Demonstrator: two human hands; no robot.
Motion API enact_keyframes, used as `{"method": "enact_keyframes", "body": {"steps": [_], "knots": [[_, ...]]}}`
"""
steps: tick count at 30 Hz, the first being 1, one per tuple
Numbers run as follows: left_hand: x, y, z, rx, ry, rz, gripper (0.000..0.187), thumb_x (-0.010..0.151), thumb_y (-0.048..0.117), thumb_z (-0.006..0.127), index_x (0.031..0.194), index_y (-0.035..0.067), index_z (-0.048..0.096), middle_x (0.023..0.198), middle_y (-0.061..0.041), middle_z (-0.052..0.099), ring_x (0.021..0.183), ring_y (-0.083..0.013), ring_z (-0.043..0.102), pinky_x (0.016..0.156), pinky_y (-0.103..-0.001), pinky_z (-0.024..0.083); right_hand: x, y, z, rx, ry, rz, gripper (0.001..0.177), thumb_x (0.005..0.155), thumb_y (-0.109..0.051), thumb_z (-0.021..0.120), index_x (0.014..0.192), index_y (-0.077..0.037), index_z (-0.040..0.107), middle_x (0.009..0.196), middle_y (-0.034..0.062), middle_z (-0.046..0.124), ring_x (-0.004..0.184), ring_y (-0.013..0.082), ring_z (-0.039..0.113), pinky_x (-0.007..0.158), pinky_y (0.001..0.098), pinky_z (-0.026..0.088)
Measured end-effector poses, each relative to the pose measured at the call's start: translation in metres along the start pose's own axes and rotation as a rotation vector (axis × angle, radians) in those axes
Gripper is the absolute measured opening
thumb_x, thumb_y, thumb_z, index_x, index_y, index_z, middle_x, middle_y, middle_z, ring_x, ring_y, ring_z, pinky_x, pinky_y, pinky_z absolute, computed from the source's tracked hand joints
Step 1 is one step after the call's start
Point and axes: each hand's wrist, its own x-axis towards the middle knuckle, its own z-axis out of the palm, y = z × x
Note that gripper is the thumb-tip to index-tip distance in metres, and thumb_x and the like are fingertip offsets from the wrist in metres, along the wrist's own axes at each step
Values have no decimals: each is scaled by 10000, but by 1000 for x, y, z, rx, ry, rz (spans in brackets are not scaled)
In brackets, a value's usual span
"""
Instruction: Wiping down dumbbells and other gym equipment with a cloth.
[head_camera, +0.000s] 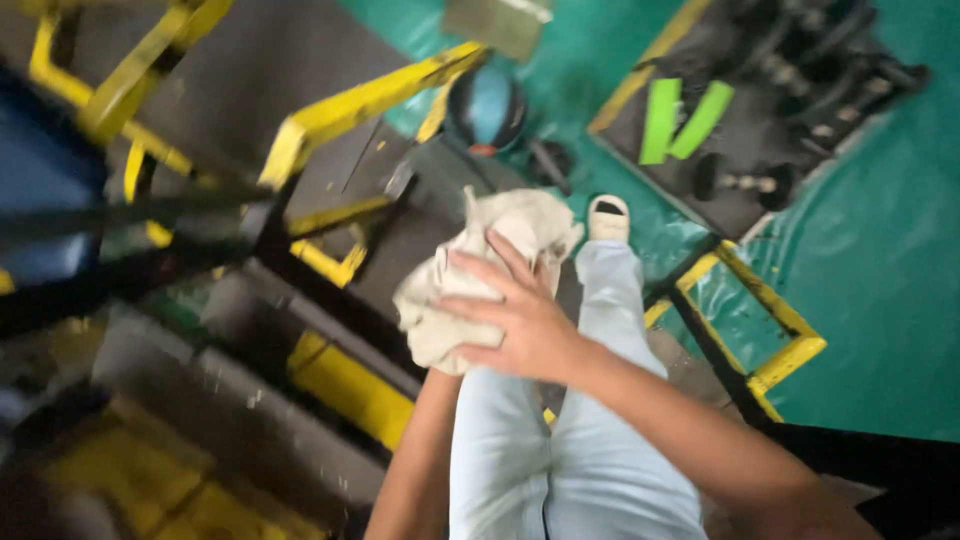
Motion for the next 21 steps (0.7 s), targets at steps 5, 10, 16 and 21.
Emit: {"method": "enact_keyframes", "body": {"steps": [5,10,16,21], "knots": [[-45,44,-64,270,180,-170,526,730,384,878,1138,82,741,1156,-153,784,1144,-285,745,1010,-372,599,5,45,70,283,-11,354,506,901,-288,705,1352,-63,660,1394,148,655,1305,317,637,1133,410,499],[-74,31,-98,95,351,24,524,747,342,853,1177,72,724,1195,-143,767,1156,-273,735,1028,-394,570,48,-15,23,203,-89,509,435,911,-395,763,1178,-53,727,1281,185,707,1168,318,696,1018,403,543],[-99,49,-96,-113,478,75,634,742,298,847,1291,65,635,1297,-128,707,1209,-263,672,1079,-411,515,92,-153,12,-35,-103,-283,513,697,-468,824,1136,-211,764,1366,159,613,1263,407,541,979,523,430],[-102,59,-84,-211,574,28,622,782,248,836,1327,65,599,1325,-110,667,1223,-262,634,1074,-414,501,85,-98,21,160,-212,-307,430,871,-378,844,1262,-233,741,1380,64,652,1277,331,596,1102,463,471]]}}
